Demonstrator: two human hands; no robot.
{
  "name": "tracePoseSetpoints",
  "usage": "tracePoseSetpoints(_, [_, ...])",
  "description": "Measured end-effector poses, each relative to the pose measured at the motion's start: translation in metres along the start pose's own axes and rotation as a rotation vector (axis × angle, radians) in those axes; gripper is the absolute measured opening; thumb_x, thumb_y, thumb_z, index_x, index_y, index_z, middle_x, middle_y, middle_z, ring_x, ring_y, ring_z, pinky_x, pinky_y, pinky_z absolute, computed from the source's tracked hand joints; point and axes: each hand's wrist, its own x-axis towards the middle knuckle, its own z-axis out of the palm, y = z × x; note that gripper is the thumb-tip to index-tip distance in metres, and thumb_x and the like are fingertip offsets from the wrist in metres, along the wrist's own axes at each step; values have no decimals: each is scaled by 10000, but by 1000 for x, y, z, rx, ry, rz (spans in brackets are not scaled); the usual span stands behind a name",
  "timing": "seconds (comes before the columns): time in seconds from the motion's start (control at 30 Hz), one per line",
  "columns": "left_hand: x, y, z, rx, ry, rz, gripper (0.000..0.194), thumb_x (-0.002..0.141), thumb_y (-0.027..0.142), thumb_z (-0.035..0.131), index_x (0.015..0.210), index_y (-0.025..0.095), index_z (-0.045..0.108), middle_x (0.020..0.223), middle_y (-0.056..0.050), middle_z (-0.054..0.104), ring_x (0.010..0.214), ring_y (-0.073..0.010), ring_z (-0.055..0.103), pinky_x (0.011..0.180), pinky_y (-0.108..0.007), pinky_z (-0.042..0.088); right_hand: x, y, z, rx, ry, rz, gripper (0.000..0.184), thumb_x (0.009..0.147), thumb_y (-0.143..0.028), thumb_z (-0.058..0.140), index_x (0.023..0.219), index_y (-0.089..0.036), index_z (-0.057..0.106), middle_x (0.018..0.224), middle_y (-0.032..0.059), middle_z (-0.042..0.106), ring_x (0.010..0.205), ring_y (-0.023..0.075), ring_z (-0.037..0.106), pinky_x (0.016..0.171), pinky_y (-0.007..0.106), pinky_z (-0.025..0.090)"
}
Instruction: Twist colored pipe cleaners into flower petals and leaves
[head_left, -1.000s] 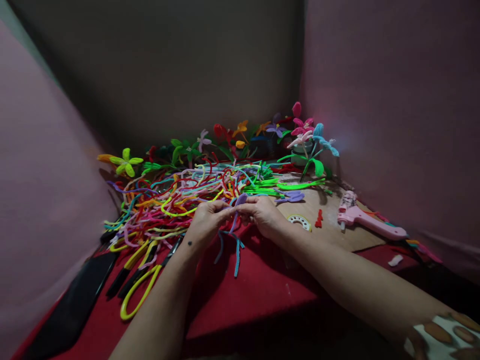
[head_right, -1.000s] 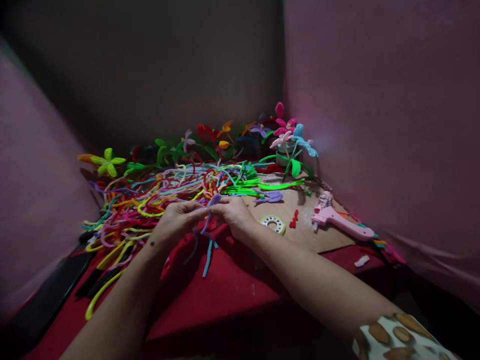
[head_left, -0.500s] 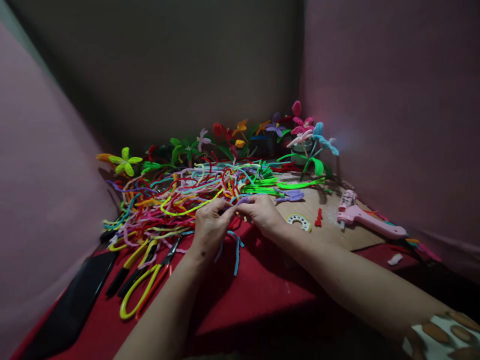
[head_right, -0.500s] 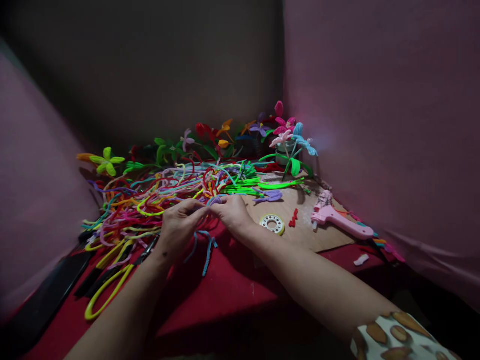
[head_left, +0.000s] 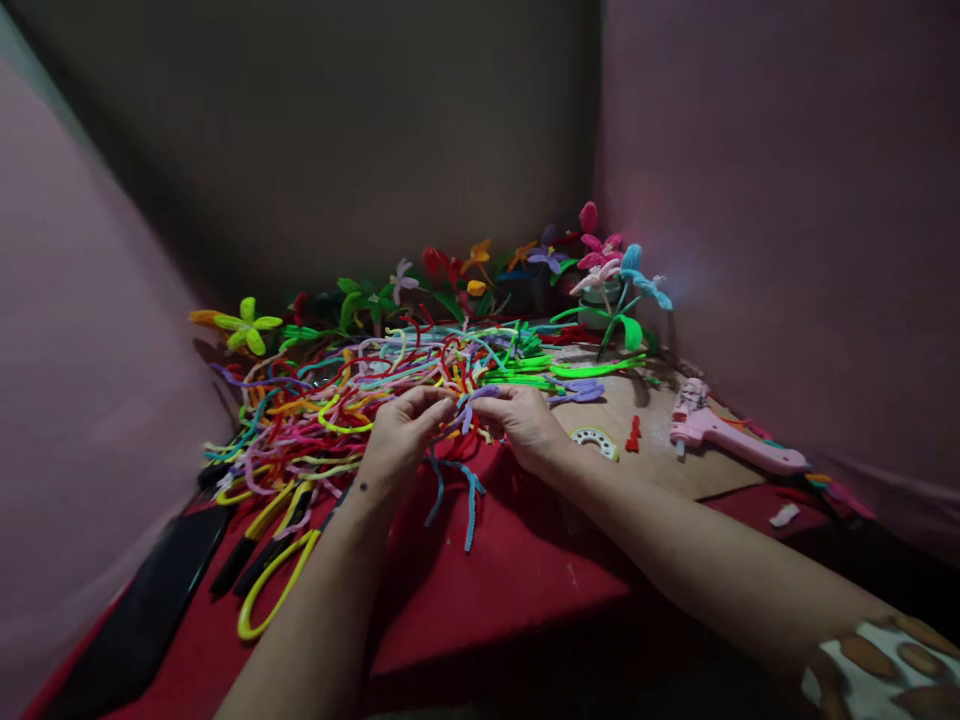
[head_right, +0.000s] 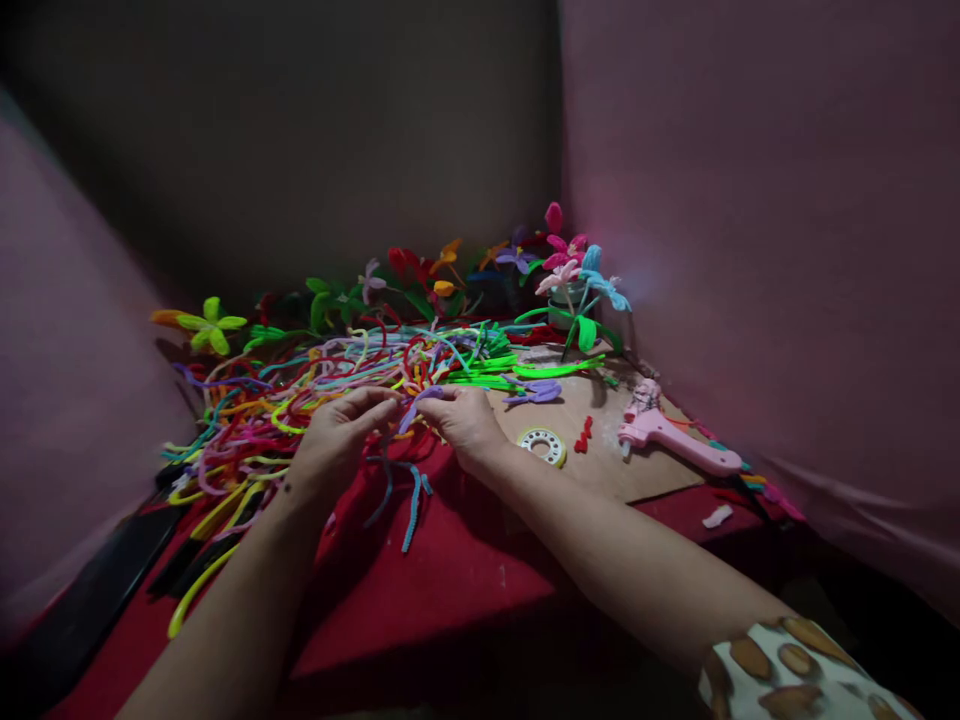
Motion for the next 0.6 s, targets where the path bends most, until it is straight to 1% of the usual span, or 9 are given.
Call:
tracePoseSetpoints(0.03, [1,-1,-3,-105,-55,-109,223,699,344,612,763,132,635,668,-14,587,567,-101,496,553,-221,383,-1,-2,1,-43,-4,-16,78,597,-190,573,608,-121,607,478,-55,468,437,43,329,450,196,260])
tracePoseSetpoints(0.07, [3,-3,-5,-187,-116,-190,238,685,354,630,727,119,631,618,-6,567,527,-87,472,522,-212,364,-2,-3,1,-88,-6,-30,88,606,-196,574,619,-120,618,487,-53,473,446,45,333,462,197,273])
tracePoseSetpoints(0.1, [4,-5,-7,-243,-169,-242,243,670,351,649,680,110,622,579,0,547,501,-76,452,500,-205,347,-3,-5,1,-129,-10,-45,94,611,-199,577,625,-120,626,495,-52,476,456,47,340,475,198,284])
tracePoseSetpoints(0.17, [5,-8,-8,-311,-239,-292,241,647,325,676,596,103,598,528,7,522,473,-65,433,480,-199,327,-4,-6,1,-193,-33,-72,99,620,-204,580,629,-120,631,519,-47,488,488,55,370,505,200,307])
tracePoseSetpoints(0.23, [6,-10,-9,-348,-275,-318,238,634,301,688,556,101,586,500,6,519,458,-62,433,473,-199,321,-4,-6,1,-232,-71,-106,103,630,-210,578,640,-122,629,556,-37,512,528,67,408,536,203,327])
tracePoseSetpoints(0.33, [6,-10,-9,-365,-303,-341,220,625,278,695,549,97,596,492,-3,536,452,-66,450,473,-202,321,-4,-3,-1,-300,-128,-189,107,659,-214,557,634,-125,611,589,-26,523,571,83,443,572,210,349])
tracePoseSetpoints(0.43, [5,-8,-11,-338,-299,-330,191,616,260,698,568,97,612,498,-9,554,457,-71,462,486,-209,333,-4,-2,-1,-439,-136,-313,128,702,-214,530,646,-125,604,590,-17,512,574,89,441,567,211,348])
tracePoseSetpoints(0.53, [3,-3,-11,-262,-262,-267,183,625,269,682,583,106,612,494,7,545,450,-64,442,484,-208,328,-7,-1,0,-649,-73,-471,132,727,-193,509,662,-131,607,599,-3,520,582,98,449,577,217,344])
tracePoseSetpoints(0.6, [1,0,-8,-150,-219,-200,179,648,278,655,593,116,602,500,22,530,449,-61,424,478,-206,318,-10,-1,1,-778,-12,-556,126,729,-172,499,658,-140,599,616,10,540,601,107,467,602,225,346])
